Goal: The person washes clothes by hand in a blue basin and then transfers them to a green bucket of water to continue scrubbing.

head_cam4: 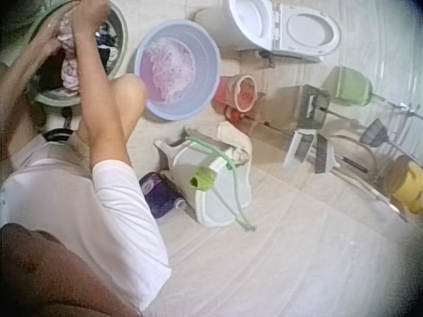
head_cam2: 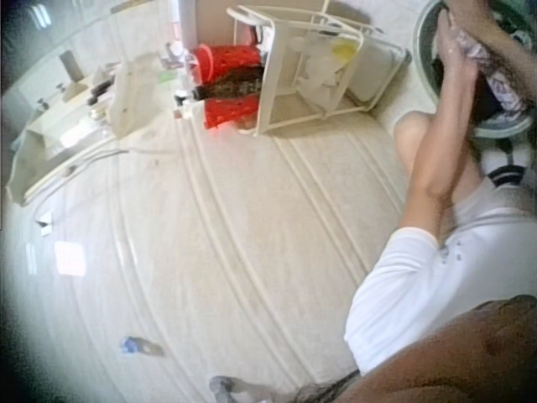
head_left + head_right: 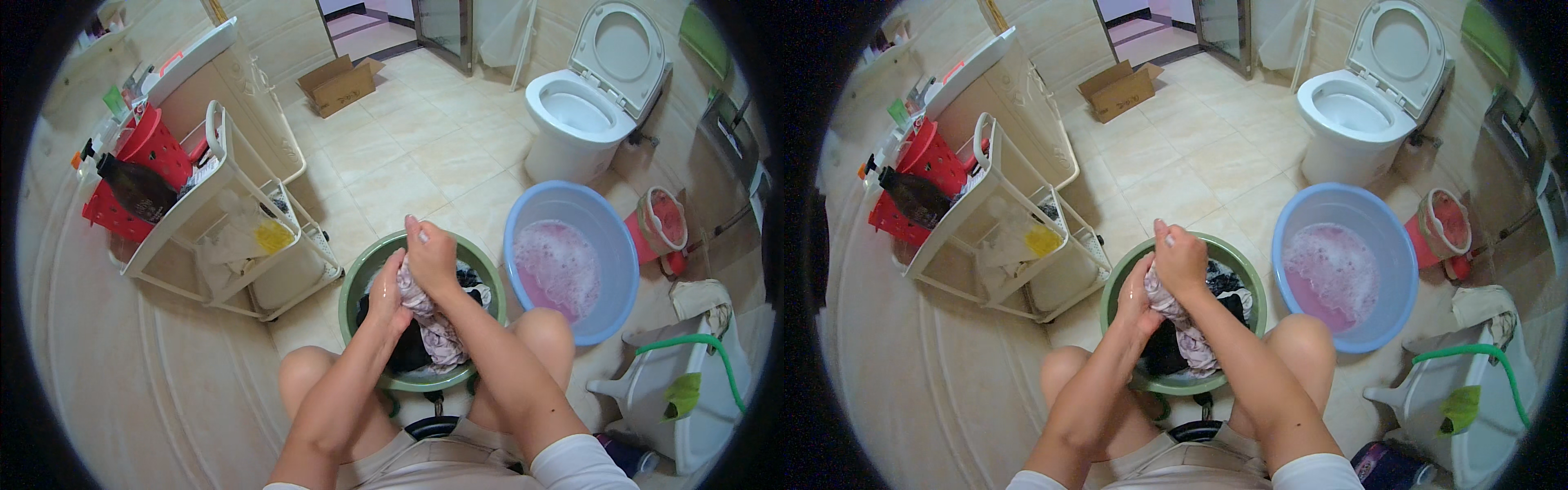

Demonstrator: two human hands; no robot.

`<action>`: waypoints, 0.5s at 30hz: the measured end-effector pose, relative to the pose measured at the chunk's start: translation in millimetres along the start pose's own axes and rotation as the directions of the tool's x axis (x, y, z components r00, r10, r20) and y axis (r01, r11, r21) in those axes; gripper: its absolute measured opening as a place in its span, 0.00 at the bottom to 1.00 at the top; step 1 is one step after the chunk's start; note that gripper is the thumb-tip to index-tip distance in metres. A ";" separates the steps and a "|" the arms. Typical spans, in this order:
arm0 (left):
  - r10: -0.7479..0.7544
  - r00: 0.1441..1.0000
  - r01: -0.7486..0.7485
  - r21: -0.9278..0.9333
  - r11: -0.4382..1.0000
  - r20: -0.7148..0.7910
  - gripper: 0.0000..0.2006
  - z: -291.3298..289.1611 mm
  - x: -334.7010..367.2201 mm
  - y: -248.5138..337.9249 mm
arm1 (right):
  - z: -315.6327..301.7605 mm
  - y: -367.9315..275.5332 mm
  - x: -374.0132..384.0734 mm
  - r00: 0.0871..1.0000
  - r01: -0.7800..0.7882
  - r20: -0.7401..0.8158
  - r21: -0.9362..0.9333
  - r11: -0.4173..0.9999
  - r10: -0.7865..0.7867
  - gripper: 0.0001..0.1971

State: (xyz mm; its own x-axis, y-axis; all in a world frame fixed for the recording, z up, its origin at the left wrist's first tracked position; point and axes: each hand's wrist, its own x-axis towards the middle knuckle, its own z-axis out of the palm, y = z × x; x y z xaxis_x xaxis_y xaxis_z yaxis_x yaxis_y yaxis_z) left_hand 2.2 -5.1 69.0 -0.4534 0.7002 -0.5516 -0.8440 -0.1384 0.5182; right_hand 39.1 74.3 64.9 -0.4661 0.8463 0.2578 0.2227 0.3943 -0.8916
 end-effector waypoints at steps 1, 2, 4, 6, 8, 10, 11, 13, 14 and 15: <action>0.010 1.000 -0.010 0.007 1.000 -0.008 0.11 -8.4 1.4 4.9 | -0.5 -0.2 3.7 0.990 -0.143 0.000 0.090 0.986 0.143 0.21; -0.005 0.997 0.007 -0.021 1.000 0.077 0.11 -19.3 7.3 11.9 | -2.4 -0.3 8.5 0.991 -0.137 0.000 0.098 0.986 0.137 0.21; 0.019 0.973 -0.009 -0.043 0.999 0.230 0.12 -27.8 8.4 24.0 | -9.9 7.0 14.4 0.895 -0.444 0.273 0.444 0.778 0.354 0.21; 0.050 0.970 -0.076 0.103 0.992 0.239 0.11 -17.1 0.5 32.9 | -24.3 6.9 18.9 0.864 -0.503 0.328 0.570 0.650 0.382 0.21; 0.092 0.969 -0.176 0.381 0.908 0.229 0.14 0.2 -22.9 40.4 | -40.2 -3.2 20.7 0.845 -0.523 0.359 0.711 0.470 0.396 0.20; 0.061 0.952 -0.211 0.503 0.838 0.298 0.16 -0.1 -26.7 41.7 | -46.9 -3.0 22.9 0.851 -0.514 0.354 0.715 0.473 0.388 0.20; 0.020 0.934 -0.251 0.614 0.748 0.356 0.18 -1.1 -28.5 42.6 | -48.8 -3.2 22.7 0.855 -0.508 0.352 0.722 0.470 0.382 0.19; -0.010 0.934 -0.238 0.646 0.725 0.356 0.15 -5.4 -24.6 41.7 | -46.3 4.3 24.7 0.868 -0.487 0.332 0.709 0.510 0.369 0.19; 0.051 0.931 -0.283 0.627 0.725 0.361 0.14 -10.0 -20.5 41.2 | -44.7 3.0 25.0 0.880 -0.470 0.316 0.695 0.545 0.355 0.18; 0.111 0.924 -0.327 0.608 0.723 0.366 0.13 -13.7 -17.5 40.6 | -44.8 2.1 24.5 0.880 -0.470 0.317 0.695 0.544 0.355 0.18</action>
State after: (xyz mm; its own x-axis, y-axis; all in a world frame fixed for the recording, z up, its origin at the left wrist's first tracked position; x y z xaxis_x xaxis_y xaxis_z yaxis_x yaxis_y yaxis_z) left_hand -28.0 -32.6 90.7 -0.4080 0.8877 -0.2132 -0.2876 0.0967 0.9529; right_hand 66.5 111.8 86.1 -0.6026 0.7706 -0.2076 -0.2549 -0.4323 -0.8649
